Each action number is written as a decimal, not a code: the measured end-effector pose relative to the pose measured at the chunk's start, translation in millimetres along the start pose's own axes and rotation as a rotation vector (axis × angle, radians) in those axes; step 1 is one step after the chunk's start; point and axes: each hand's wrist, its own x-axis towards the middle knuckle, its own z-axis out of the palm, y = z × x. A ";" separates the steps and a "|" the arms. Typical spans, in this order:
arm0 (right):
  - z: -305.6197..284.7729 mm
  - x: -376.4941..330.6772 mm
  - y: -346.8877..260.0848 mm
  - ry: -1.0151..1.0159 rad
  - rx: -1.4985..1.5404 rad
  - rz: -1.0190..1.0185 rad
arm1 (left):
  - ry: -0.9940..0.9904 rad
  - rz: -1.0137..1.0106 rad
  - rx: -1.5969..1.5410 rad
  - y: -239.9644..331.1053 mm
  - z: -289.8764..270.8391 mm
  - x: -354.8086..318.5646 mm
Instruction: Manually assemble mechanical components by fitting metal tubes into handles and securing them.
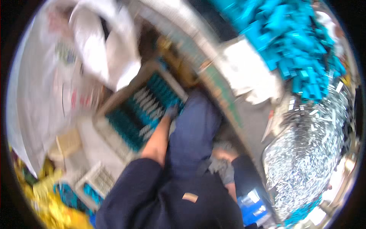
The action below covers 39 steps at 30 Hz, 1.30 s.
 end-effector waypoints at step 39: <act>-173.9 -127.5 46.1 1.705 0.389 -0.044 | 0.206 0.917 1.395 622.5 252.8 -265.6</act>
